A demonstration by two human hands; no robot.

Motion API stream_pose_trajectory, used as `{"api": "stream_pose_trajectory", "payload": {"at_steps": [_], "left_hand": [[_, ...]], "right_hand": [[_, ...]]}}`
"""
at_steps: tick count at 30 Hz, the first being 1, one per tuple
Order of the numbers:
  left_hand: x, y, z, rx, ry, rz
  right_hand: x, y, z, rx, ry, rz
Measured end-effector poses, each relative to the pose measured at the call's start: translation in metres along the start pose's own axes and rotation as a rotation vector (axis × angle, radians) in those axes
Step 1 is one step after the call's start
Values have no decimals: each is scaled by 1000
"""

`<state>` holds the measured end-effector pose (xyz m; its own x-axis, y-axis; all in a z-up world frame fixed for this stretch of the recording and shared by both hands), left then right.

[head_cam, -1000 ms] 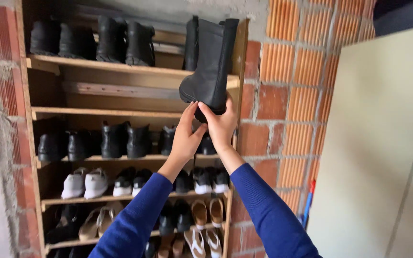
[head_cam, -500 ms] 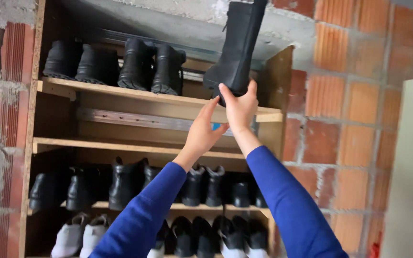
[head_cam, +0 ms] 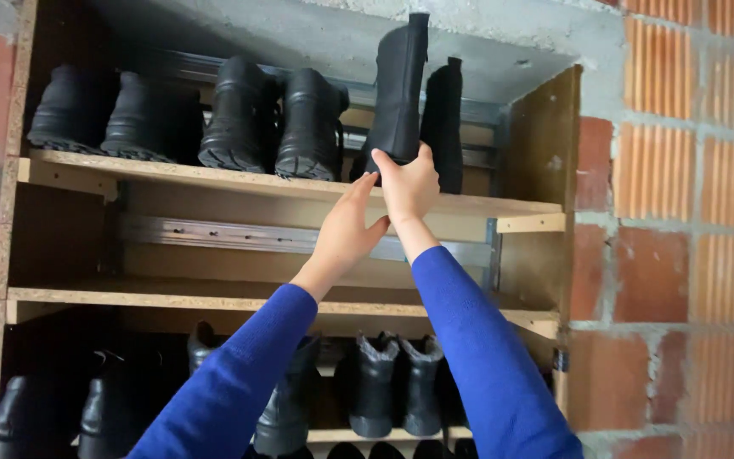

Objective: The person picks up various pairs of shoes, including black boots and beige boots, from a bench and places them onto shelves in a wooden shoe rack. The person handles the shoes by hand, arranging them in pairs on the shelves.

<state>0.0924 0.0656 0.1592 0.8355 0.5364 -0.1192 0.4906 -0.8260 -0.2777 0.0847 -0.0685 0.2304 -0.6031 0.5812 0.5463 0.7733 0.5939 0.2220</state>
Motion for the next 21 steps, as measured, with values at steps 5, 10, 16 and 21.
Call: {"api": "stream_pose_trajectory", "payload": {"at_steps": [5,10,16,21], "left_hand": [[7,-4,-4,2,15,-6],[10,-4,-12,21,58,4],[24,-6,-28,25,72,-76],[18,-10,-31,29,116,-50]], "right_hand": [[-1,13,-6,-19,-6,53],[-1,18,-10,-35,-27,48],[3,33,-1,8,-26,65],[4,40,3,48,-34,132]]}}
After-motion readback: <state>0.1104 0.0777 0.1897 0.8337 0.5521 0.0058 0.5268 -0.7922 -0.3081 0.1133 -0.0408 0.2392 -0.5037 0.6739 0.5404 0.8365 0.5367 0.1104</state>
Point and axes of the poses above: each hand's wrist, its own z-axis away from the middle knuckle, its own y-axis out of the palm, x = y × z, the point moved 6 cm from there along -z, towards the middle knuckle, and after that the axes turned 4 degrees about -z, right-handed, at the moved point
